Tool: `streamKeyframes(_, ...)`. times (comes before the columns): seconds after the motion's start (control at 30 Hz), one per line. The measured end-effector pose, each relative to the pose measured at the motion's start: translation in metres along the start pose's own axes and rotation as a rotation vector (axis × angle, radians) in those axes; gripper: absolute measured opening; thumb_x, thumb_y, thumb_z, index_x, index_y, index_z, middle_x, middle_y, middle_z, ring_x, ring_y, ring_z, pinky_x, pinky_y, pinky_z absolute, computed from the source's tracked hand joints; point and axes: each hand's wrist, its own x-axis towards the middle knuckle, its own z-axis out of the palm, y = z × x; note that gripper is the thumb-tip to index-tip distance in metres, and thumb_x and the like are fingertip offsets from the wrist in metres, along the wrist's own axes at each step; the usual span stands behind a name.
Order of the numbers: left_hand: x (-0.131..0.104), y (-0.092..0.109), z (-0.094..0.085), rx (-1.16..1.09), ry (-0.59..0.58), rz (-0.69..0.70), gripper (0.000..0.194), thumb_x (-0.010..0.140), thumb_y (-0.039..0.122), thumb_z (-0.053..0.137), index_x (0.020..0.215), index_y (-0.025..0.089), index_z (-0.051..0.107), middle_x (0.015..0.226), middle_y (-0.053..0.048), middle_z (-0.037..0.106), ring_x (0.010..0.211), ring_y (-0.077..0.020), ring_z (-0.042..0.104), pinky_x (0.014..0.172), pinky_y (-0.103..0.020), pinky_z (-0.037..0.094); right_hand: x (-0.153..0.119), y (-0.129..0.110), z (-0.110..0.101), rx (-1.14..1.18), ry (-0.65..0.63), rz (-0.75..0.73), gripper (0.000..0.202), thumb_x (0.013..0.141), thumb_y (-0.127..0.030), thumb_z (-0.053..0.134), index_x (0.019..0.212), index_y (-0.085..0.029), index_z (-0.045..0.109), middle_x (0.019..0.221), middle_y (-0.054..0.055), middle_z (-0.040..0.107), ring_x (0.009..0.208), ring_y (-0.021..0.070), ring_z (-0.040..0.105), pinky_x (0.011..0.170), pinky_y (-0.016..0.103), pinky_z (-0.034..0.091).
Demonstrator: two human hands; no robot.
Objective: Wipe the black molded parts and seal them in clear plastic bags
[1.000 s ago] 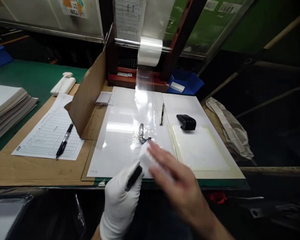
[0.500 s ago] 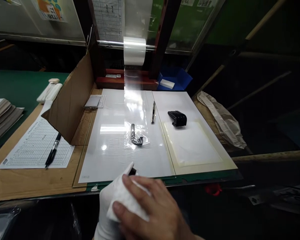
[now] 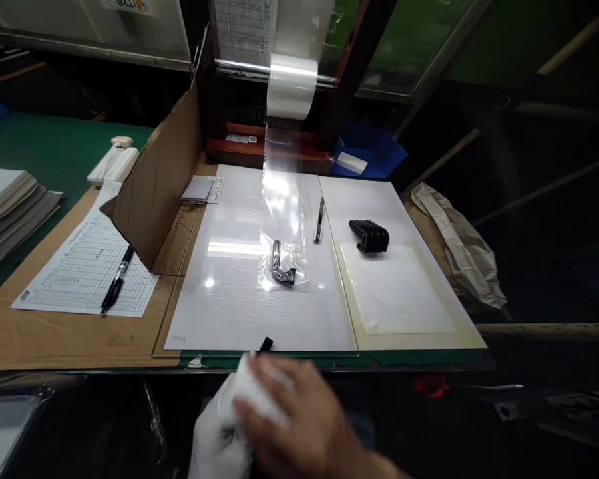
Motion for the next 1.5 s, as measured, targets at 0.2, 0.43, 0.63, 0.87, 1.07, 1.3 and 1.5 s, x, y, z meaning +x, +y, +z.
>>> streamKeyframes(0.2,-0.005,-0.022,-0.001,0.044,-0.014,0.085,0.032,0.088,0.039,0.071,0.118,0.029,0.075,0.127,-0.007,0.073,0.115,-0.0296,0.071,0.102,-0.043,0.057,-0.001,0.010,0.008,0.027,-0.021,-0.099,0.026,0.094,-0.022,0.060,0.120,-0.020,0.067,0.126,0.017,0.071,0.112,0.0279,0.068,0.080,0.042,0.061)
streamKeyframes(0.43,0.004,-0.014,0.001,0.032,0.019,0.090,0.033,0.088,0.037,0.069,0.120,0.029,0.075,0.126,-0.007,0.074,0.118,-0.0306,0.069,0.105,-0.041,0.055,0.000,0.017,0.013,0.024,-0.050,-0.122,0.029,0.096,-0.025,0.059,0.124,-0.019,0.066,0.125,0.019,0.071,0.113,0.0290,0.067,0.080,0.043,0.061)
streamKeyframes(0.63,0.003,-0.017,0.002,-0.061,0.006,0.042,0.036,0.090,0.036,0.068,0.124,0.027,0.073,0.127,-0.008,0.073,0.117,-0.0298,0.070,0.101,-0.040,0.058,0.003,0.018,0.012,0.022,-0.113,-0.058,0.025,0.095,-0.022,0.060,0.118,-0.018,0.068,0.130,0.019,0.068,0.113,0.0294,0.067,0.082,0.045,0.060)
streamKeyframes(0.87,0.007,-0.014,0.001,-0.001,0.018,0.172,0.033,0.092,0.032,0.066,0.124,0.031,0.073,0.125,-0.005,0.074,0.114,-0.0240,0.071,0.102,-0.031,0.056,0.006,0.021,0.009,0.012,-0.116,-0.010,0.026,0.095,-0.020,0.060,0.119,-0.016,0.068,0.131,0.019,0.068,0.112,0.0291,0.065,0.082,0.045,0.060)
streamKeyframes(1.07,0.007,-0.016,-0.001,0.053,0.011,0.149,0.035,0.093,0.030,0.065,0.128,0.032,0.070,0.128,-0.003,0.073,0.118,-0.0217,0.069,0.105,-0.029,0.053,0.007,0.021,0.010,-0.018,-0.099,0.066,0.027,0.096,-0.019,0.059,0.121,-0.016,0.068,0.132,0.018,0.068,0.110,0.0294,0.065,0.081,0.046,0.060)
streamKeyframes(1.3,0.007,-0.022,-0.001,0.021,0.004,0.167,0.035,0.093,0.032,0.067,0.127,0.034,0.070,0.128,-0.001,0.073,0.118,-0.0211,0.069,0.106,-0.030,0.053,0.006,0.025,0.008,0.005,-0.128,0.153,0.029,0.098,-0.021,0.057,0.125,-0.019,0.067,0.137,0.016,0.065,0.113,0.0281,0.061,0.084,0.046,0.059)
streamKeyframes(1.5,0.009,-0.031,-0.002,0.006,0.000,0.050,0.037,0.091,0.044,0.067,0.125,0.030,0.072,0.129,-0.004,0.073,0.121,-0.0244,0.068,0.108,-0.034,0.052,0.004,0.020,0.009,0.016,-0.138,0.230,0.029,0.099,-0.023,0.057,0.126,-0.022,0.067,0.143,0.013,0.061,0.116,0.0285,0.058,0.087,0.047,0.059)
